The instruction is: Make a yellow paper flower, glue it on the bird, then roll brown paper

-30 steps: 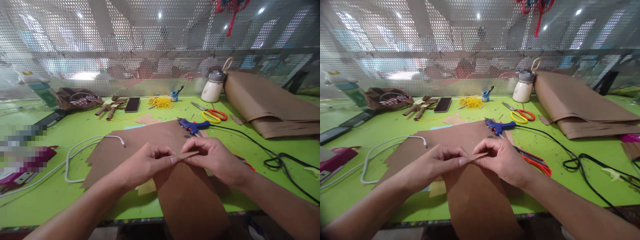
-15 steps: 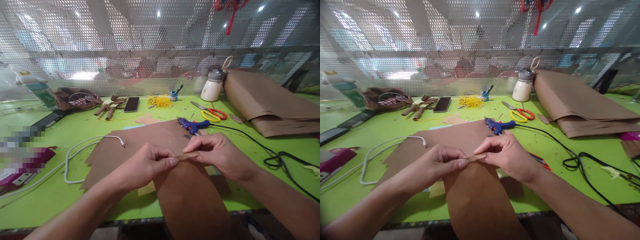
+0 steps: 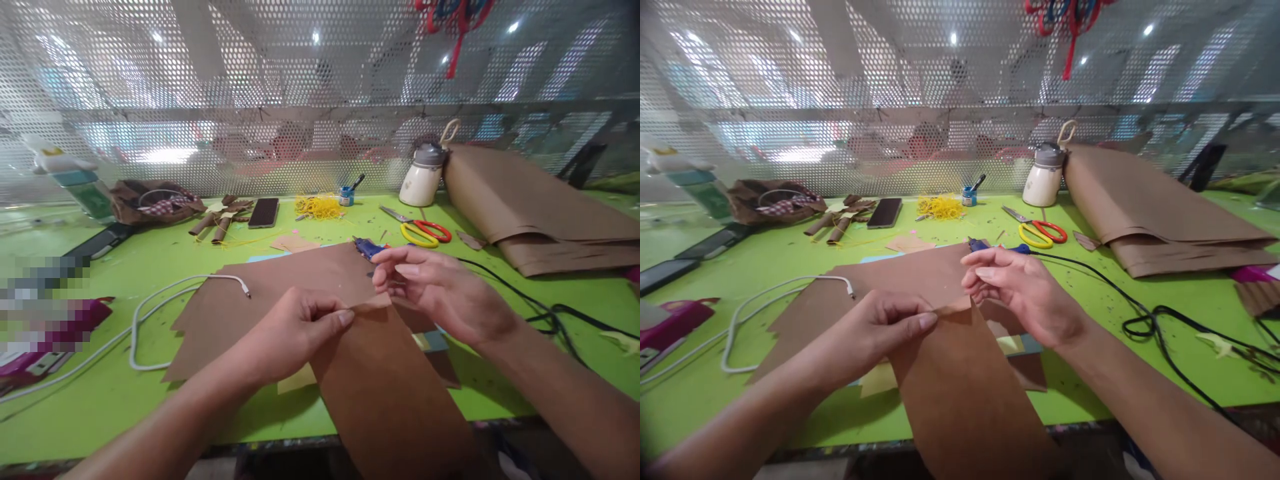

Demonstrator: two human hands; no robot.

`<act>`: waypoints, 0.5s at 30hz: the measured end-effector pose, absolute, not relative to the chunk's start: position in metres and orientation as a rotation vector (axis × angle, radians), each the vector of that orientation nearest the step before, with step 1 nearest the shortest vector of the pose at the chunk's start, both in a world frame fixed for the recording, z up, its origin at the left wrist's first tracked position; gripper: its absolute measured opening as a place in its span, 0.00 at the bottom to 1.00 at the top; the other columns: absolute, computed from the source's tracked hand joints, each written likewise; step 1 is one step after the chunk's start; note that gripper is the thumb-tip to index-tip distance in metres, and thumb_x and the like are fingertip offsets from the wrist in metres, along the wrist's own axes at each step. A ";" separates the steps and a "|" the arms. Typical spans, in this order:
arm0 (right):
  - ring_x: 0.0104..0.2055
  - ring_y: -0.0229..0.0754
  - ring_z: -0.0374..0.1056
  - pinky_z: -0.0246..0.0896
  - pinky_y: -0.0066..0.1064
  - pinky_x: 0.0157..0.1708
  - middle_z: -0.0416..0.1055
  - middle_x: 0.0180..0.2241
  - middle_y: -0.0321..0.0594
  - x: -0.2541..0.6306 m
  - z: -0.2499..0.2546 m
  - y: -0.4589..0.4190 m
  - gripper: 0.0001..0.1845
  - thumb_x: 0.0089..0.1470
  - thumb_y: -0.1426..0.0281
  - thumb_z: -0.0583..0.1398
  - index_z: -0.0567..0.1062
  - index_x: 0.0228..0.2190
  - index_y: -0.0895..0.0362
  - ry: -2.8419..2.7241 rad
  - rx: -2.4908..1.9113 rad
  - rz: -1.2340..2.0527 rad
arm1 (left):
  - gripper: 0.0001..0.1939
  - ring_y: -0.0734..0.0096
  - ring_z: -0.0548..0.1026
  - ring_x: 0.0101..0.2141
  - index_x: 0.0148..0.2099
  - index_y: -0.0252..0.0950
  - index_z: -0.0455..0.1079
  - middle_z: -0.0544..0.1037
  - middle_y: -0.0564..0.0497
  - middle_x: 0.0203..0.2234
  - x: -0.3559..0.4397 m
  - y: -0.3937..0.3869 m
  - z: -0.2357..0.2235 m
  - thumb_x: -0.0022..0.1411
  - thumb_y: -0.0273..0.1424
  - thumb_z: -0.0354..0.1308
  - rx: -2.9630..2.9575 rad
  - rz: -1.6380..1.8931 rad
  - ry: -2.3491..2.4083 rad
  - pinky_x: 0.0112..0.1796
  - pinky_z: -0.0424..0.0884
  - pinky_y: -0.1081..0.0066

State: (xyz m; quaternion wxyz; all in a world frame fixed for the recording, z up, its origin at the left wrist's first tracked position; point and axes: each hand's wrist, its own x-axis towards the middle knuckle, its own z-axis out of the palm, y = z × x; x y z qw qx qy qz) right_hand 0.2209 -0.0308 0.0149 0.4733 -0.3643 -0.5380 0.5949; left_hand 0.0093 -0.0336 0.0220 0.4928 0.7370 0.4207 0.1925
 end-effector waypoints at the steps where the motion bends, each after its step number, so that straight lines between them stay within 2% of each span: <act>1: 0.33 0.38 0.66 0.63 0.28 0.33 0.71 0.33 0.42 0.216 0.014 -0.033 0.14 0.49 0.65 0.60 0.73 0.37 0.58 -1.373 -0.929 1.437 | 0.18 0.80 0.54 0.21 0.24 0.31 0.63 0.55 0.57 0.17 0.010 -0.034 0.022 0.59 0.39 0.50 1.805 0.474 1.029 0.21 0.49 0.78; 5: 0.28 0.35 0.63 0.57 0.24 0.25 0.69 0.27 0.36 0.199 0.007 -0.044 0.14 0.44 0.63 0.64 0.73 0.32 0.58 -1.662 -1.122 1.268 | 0.17 0.79 0.55 0.22 0.26 0.30 0.66 0.57 0.57 0.18 0.012 -0.036 0.020 0.59 0.38 0.49 1.878 0.472 1.045 0.22 0.51 0.77; 9: 0.22 0.31 0.55 0.48 0.22 0.19 0.62 0.20 0.32 0.196 0.001 -0.046 0.13 0.47 0.61 0.62 0.71 0.26 0.59 -1.709 -1.170 1.161 | 0.17 0.79 0.56 0.22 0.30 0.30 0.70 0.59 0.56 0.18 0.014 -0.037 0.021 0.59 0.38 0.48 1.882 0.441 1.062 0.22 0.52 0.77; 15: 0.21 0.30 0.50 0.44 0.23 0.18 0.59 0.19 0.31 0.200 0.003 -0.044 0.14 0.46 0.60 0.63 0.71 0.25 0.59 -1.706 -1.175 1.131 | 0.18 0.78 0.56 0.22 0.29 0.30 0.70 0.60 0.56 0.18 0.016 -0.040 0.022 0.60 0.40 0.48 1.871 0.452 1.045 0.22 0.52 0.77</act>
